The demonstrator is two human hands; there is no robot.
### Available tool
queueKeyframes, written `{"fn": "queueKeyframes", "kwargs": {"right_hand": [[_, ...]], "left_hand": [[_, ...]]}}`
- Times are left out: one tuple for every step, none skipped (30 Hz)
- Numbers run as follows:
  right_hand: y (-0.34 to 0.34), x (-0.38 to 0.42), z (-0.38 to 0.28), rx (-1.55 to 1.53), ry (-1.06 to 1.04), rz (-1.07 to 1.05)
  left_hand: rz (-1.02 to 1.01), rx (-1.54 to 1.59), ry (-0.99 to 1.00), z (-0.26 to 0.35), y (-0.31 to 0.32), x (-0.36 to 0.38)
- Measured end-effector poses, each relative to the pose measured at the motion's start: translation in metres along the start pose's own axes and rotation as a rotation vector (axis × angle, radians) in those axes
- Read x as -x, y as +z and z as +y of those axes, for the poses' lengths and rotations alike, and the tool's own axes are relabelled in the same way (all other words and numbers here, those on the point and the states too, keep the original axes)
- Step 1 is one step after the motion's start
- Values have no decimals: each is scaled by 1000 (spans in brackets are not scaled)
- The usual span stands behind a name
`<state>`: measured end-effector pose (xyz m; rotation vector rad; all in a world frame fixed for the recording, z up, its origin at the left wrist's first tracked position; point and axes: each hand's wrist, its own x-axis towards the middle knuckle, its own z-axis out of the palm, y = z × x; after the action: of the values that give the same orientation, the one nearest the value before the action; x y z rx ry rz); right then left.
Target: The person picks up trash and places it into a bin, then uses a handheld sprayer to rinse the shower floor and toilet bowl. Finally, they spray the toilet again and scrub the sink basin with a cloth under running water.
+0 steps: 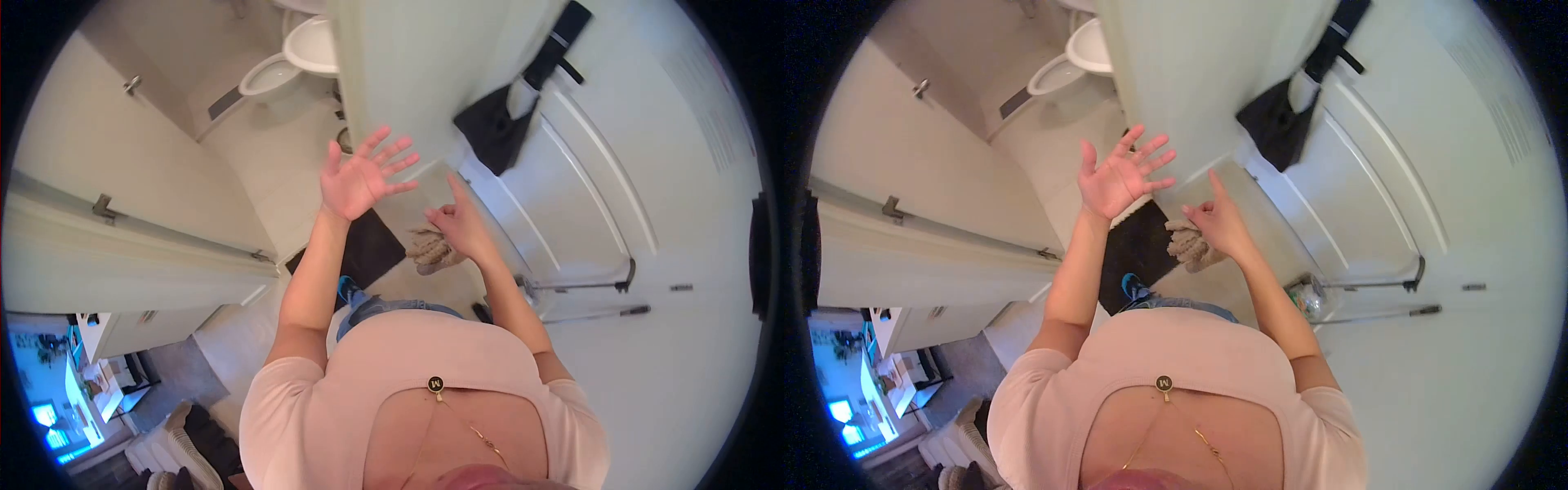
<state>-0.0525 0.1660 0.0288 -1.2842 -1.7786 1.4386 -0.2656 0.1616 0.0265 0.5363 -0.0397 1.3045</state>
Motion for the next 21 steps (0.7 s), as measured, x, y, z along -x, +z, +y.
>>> {"fn": "queueKeyframes", "kwargs": {"right_hand": [[23,-18,-4,9,-4,-52],[47,-35,-3,18,-38,-130],[71,-52,-4,28,-71,-209],[92,-66,-6,38,-107,-285],[111,-77,-8,39,-127,-313],[128,-83,-12,39,-141,-340],[144,-89,-14,37,-151,-364],[157,-97,-14,11,-140,-373],[167,-105,-12,-17,-127,-379],[174,-114,-8,-45,-112,-384],[181,-124,-2,-38,-88,-396],[185,-135,5,-30,-65,-406],[190,-148,9,-19,-43,-415],[194,-161,13,-11,-19,-435],[198,-174,12,-2,7,-455],[201,-186,12,6,31,-475],[206,-198,11,53,26,-475],[211,-211,2,99,16,-473],[218,-227,-5,143,0,-468],[225,-244,-9,120,-40,-492],[233,-258,-14,99,-81,-511]], "left_hand": [[11,-14,11,20,-3,12],[25,-28,23,40,-6,26],[93,-94,37,62,-10,42],[159,-159,50,86,-15,61],[227,-219,61,109,-21,79],[375,-374,67,133,-35,101],[527,-526,66,155,-49,125],[828,-808,30,174,-57,145],[1130,-1088,-21,189,-66,164],[1198,-1480,-44,203,-97,194],[1237,-1876,-75,213,-124,219],[1253,-1867,-73,219,-127,227],[1267,-1856,-67,225,-130,233],[1282,-1842,-62,230,-136,236],[1278,-1839,-62,233,-142,234],[1275,-1838,-61,234,-149,229],[1270,-1841,-58,236,-156,222],[1258,-1756,-102,237,-157,210],[1242,-1674,-138,237,-156,194],[1221,-1595,-166,238,-158,179],[1157,-1562,-152,238,-171,171]]}}
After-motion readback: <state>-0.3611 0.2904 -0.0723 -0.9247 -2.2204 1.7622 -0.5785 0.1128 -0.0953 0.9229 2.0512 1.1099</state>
